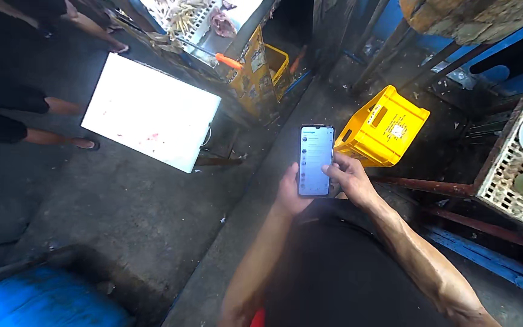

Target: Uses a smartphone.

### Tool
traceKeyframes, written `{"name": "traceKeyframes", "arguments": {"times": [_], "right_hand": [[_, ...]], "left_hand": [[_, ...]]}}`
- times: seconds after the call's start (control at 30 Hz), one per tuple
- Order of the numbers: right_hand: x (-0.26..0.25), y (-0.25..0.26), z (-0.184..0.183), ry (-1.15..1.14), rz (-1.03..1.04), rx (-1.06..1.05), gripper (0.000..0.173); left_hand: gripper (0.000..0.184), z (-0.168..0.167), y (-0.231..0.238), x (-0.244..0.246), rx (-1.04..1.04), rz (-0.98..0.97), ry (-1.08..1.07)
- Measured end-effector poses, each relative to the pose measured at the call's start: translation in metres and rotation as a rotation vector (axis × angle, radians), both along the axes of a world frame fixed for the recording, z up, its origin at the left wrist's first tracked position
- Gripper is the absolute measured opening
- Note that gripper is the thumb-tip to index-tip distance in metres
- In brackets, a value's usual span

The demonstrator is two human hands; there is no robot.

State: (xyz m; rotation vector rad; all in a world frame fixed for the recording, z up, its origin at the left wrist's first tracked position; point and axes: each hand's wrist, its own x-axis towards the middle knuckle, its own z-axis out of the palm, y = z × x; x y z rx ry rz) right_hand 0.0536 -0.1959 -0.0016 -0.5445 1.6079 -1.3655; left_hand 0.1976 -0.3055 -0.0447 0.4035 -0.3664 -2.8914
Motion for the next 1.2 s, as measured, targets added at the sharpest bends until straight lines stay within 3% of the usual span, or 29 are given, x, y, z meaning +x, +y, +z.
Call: {"name": "traceKeyframes", "arguments": {"times": [0.17,0.37,0.7,1.2], "right_hand": [[-0.006,0.002,0.000,0.002,0.026,-0.022,0.016],[-0.011,0.007,-0.003,0.011,0.144,-0.061,0.039],[-0.006,0.006,-0.004,0.003,0.068,-0.069,0.029],[-0.001,0.014,-0.005,-0.025,0.064,-0.064,0.030]], "left_hand": [[0.058,0.003,-0.001,-0.006,-0.001,-0.007,-0.003],[0.059,0.001,-0.004,-0.008,0.002,-0.016,0.015],[0.063,0.001,0.001,-0.008,-0.053,-0.007,-0.007],[0.061,-0.001,0.008,-0.003,-0.027,-0.014,-0.008]]}}
